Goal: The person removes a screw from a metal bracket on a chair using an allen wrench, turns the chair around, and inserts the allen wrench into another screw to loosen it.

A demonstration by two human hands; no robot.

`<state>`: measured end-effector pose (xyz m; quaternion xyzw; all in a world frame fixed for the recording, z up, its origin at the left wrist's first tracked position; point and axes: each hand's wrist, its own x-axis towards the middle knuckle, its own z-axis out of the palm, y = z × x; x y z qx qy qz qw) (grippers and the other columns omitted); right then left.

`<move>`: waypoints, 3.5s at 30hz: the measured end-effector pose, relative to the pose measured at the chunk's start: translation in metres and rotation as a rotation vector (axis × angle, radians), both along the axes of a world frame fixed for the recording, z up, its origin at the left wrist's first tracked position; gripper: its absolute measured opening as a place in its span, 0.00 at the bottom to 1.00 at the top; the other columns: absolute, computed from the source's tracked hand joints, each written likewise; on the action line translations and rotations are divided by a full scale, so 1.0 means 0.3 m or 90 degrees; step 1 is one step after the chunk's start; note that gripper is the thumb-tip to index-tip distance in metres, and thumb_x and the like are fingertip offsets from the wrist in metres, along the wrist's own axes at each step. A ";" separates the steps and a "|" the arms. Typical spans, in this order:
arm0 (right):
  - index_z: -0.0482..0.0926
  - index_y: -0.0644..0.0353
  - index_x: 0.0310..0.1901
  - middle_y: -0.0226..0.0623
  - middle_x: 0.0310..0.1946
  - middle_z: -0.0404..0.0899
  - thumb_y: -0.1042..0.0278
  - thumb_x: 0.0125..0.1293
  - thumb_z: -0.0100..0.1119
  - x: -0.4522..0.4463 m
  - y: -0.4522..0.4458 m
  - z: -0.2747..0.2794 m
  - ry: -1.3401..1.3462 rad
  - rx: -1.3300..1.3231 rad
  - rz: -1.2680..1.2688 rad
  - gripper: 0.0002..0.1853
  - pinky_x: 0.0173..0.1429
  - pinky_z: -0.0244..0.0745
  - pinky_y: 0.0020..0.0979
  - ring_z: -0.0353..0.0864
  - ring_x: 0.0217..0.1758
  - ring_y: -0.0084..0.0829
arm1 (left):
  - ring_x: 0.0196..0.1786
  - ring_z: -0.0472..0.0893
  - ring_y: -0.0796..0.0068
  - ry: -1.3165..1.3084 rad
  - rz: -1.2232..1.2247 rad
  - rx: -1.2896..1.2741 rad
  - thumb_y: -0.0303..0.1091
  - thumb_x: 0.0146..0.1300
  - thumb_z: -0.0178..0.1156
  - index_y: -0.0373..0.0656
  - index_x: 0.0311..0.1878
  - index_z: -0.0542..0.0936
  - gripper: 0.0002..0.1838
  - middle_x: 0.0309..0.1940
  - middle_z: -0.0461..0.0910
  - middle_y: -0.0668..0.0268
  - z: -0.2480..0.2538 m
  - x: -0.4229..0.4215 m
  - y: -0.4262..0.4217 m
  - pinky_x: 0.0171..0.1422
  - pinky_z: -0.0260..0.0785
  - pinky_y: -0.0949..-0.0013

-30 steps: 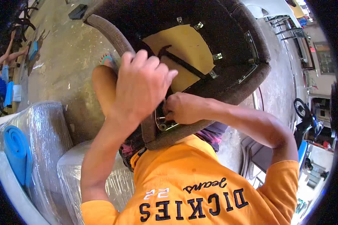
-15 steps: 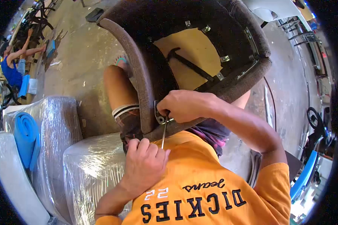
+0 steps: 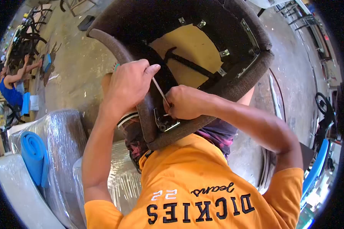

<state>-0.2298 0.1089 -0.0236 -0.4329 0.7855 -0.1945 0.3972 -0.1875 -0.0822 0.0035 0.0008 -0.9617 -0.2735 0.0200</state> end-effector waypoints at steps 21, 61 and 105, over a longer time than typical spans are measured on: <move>0.87 0.63 0.40 0.56 0.39 0.85 0.59 0.61 0.64 0.010 -0.067 -0.048 -0.044 0.166 -0.029 0.15 0.53 0.80 0.47 0.85 0.47 0.54 | 0.34 0.85 0.54 0.090 -0.124 -0.282 0.43 0.72 0.58 0.40 0.31 0.81 0.17 0.26 0.83 0.54 -0.135 -0.079 0.041 0.40 0.78 0.53; 0.87 0.60 0.40 0.48 0.37 0.87 0.75 0.55 0.56 0.053 -0.009 0.053 0.010 0.032 0.124 0.13 0.52 0.79 0.44 0.86 0.45 0.49 | 0.28 0.72 0.65 0.055 -0.097 -0.158 0.36 0.61 0.67 0.46 0.24 0.71 0.15 0.21 0.68 0.67 0.189 0.557 0.181 0.26 0.64 0.63; 0.87 0.63 0.36 0.56 0.34 0.85 0.68 0.60 0.57 0.056 0.012 -0.011 0.057 0.061 0.117 0.10 0.47 0.81 0.51 0.86 0.39 0.56 | 0.38 0.73 0.65 0.334 -0.132 -0.027 0.36 0.56 0.63 0.49 0.24 0.75 0.08 0.26 0.71 0.66 0.031 0.163 0.022 0.44 0.64 0.57</move>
